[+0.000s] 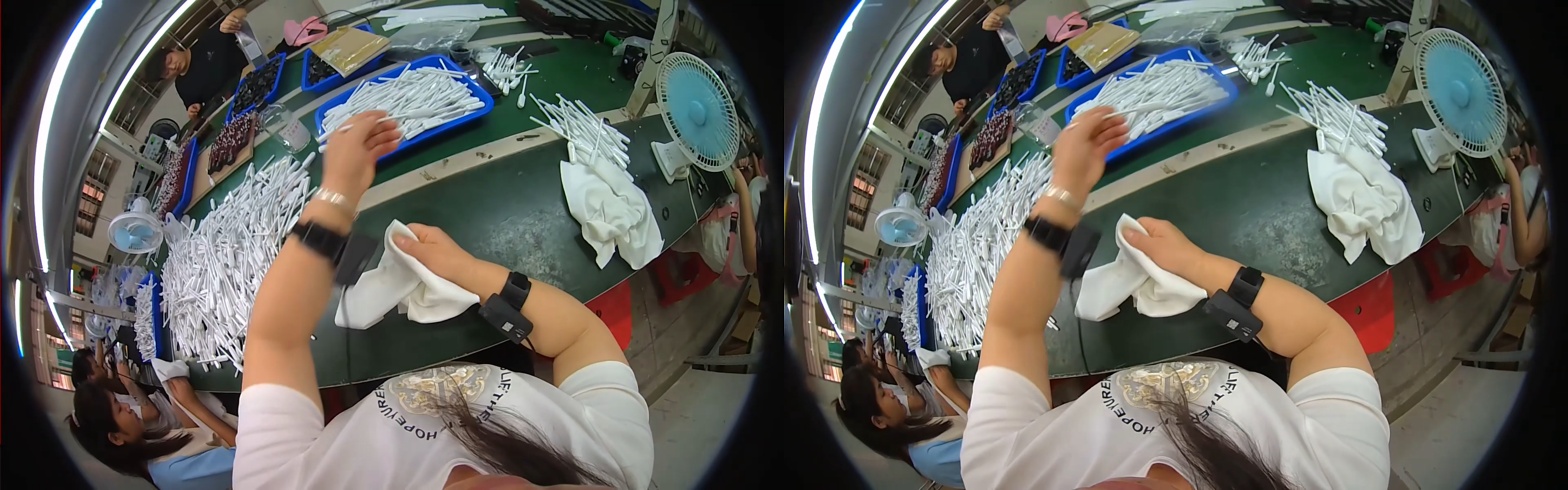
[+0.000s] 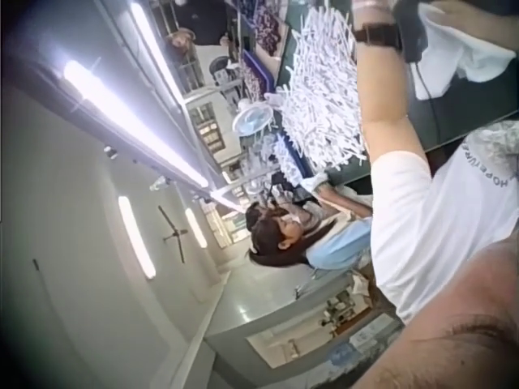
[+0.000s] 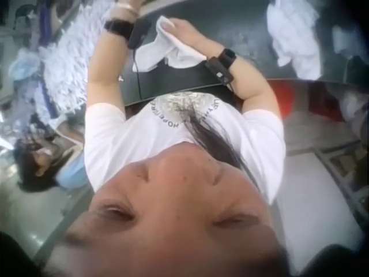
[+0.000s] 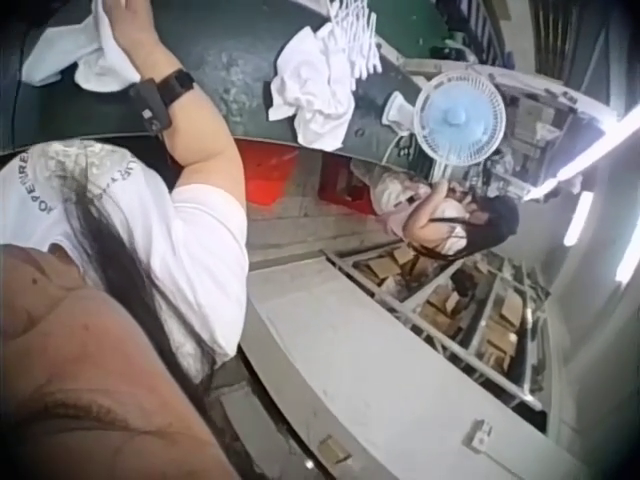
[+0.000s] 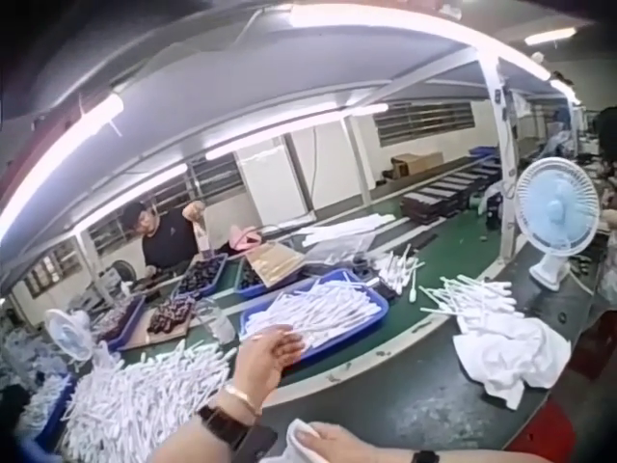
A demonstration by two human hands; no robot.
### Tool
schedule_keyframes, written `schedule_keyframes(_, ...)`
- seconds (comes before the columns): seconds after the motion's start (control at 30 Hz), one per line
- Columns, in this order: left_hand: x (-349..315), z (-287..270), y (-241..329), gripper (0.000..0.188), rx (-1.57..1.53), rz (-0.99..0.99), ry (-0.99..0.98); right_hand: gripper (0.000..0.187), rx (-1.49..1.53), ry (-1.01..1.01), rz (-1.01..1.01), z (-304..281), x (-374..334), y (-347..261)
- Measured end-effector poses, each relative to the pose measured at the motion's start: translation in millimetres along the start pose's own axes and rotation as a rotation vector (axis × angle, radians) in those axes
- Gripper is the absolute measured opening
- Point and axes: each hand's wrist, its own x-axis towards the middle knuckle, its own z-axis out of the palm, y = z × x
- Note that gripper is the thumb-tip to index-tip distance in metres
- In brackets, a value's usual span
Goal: The person picks up white plastic components from a pile, wipes each one with a cloth, and places them into a blue tray.
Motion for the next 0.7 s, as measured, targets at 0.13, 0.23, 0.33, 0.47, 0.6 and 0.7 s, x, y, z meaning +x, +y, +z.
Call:
schedule_keyframes(0.13, 78, 24, -40, 0.027, -0.093, -0.167, 0.026, 0.026, -0.131, -0.026, -0.069, -4, 3, 10)
schedule_keyframes(0.23, 102, 24, -55, 0.030, -0.152, -0.275, 0.009, 0.026, -0.179, -0.043, -0.129, -2, 4, 11)
schedule_keyframes(0.33, 95, 31, -62, 0.032, -0.159, -0.343, 0.097, 0.027, -0.230, 0.041, -0.142, -1, 0, 10)
schedule_keyframes(0.47, 57, -9, -26, 0.039, -0.152, -0.300, 0.059, 0.021, -0.264, -0.019, -0.095, -2, 8, 16)
schedule_keyframes(0.6, -24, -58, 35, 0.031, 0.188, -0.253, -0.169, 0.018, -0.220, -0.014, -0.061, -11, 12, 21)
schedule_keyframes(0.7, -92, -94, 72, 0.027, 0.508, -0.261, -0.139, 0.019, -0.031, -0.003, 0.009, -7, 6, 10)
